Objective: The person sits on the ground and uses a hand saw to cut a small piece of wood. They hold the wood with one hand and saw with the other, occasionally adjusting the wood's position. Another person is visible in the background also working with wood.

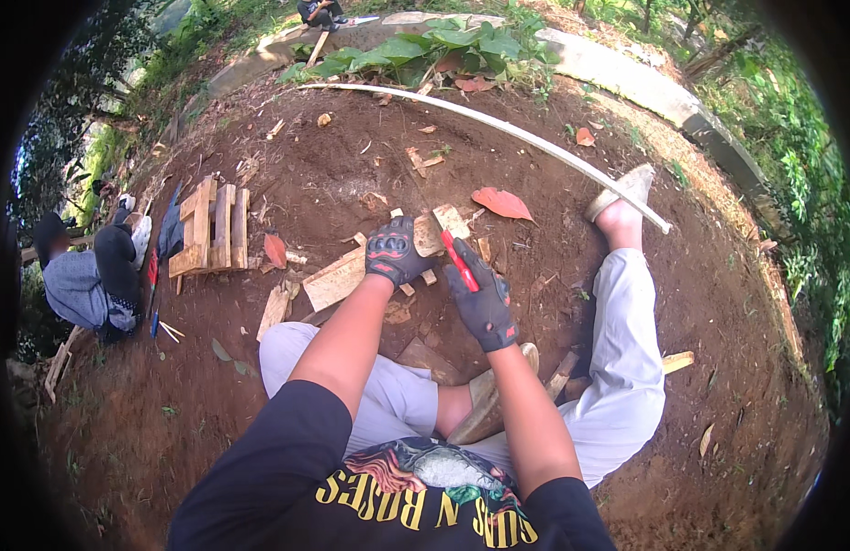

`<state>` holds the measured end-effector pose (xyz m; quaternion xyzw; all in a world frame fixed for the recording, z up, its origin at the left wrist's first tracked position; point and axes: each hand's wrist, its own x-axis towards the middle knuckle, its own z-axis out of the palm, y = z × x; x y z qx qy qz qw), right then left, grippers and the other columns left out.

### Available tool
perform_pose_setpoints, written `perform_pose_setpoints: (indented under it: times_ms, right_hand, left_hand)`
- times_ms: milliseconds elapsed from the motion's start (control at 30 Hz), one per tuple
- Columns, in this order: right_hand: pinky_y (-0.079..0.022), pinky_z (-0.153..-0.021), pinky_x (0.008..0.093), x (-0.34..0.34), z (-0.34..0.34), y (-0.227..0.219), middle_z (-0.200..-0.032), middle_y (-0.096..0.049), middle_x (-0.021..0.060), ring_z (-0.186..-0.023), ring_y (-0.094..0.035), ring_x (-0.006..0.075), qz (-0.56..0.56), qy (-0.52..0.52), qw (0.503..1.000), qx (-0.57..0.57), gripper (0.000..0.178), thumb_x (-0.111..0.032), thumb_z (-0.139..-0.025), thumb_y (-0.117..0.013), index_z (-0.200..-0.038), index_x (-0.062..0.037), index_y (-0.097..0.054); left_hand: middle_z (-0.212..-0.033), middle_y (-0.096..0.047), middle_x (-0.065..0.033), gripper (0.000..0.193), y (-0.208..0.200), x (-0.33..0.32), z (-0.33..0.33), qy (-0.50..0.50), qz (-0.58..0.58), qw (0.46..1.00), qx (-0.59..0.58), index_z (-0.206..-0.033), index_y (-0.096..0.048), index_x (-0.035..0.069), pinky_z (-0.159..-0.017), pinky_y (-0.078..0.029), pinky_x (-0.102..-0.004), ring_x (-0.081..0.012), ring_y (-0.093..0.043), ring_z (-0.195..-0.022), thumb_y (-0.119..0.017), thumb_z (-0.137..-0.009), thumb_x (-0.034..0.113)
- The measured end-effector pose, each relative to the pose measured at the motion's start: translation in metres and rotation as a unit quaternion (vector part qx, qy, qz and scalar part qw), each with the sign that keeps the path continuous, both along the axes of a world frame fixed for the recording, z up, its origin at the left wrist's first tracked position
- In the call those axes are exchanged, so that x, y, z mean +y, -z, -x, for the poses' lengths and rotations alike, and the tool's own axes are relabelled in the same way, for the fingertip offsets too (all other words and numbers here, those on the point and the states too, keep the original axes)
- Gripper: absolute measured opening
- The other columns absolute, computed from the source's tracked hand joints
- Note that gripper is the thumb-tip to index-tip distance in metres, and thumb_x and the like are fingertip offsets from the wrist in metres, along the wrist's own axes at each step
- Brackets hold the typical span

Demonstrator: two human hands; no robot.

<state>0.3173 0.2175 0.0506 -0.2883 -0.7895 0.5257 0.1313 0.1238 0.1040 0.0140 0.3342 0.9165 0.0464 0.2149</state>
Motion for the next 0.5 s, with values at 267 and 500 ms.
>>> perform_pose_setpoints:
  times_ms: [267,500]
  right_hand:
    - [-0.057,-0.112,0.0432,-0.009,-0.097,-0.077,-0.145,-0.076,0.0212,-0.133,-0.076,0.0332,-0.021,-0.009,0.997,-0.071,0.047,-0.021,-0.107,-0.075,-0.152,-0.0081,-0.071]
    - [-0.058,-0.109,0.0410,-0.027,-0.158,-0.151,-0.138,-0.079,0.0226,-0.129,-0.078,0.0327,-0.038,-0.014,0.993,-0.111,0.042,-0.016,-0.107,-0.072,-0.147,-0.0009,-0.073]
  left_hand:
    - [-0.144,-0.071,-0.0184,0.093,-0.009,0.004,0.002,-0.014,0.016,1.000,-0.015,-0.150,-0.063,0.008,-0.114,-0.052,-0.0512,-0.0361,-0.071,-0.131,-0.087,-0.078,0.062]
    - [-0.141,-0.073,-0.0157,0.094,-0.009,0.002,0.005,-0.006,-0.010,1.000,-0.026,-0.150,-0.064,0.008,-0.113,-0.053,-0.0503,-0.0354,-0.072,-0.129,-0.088,-0.077,0.062]
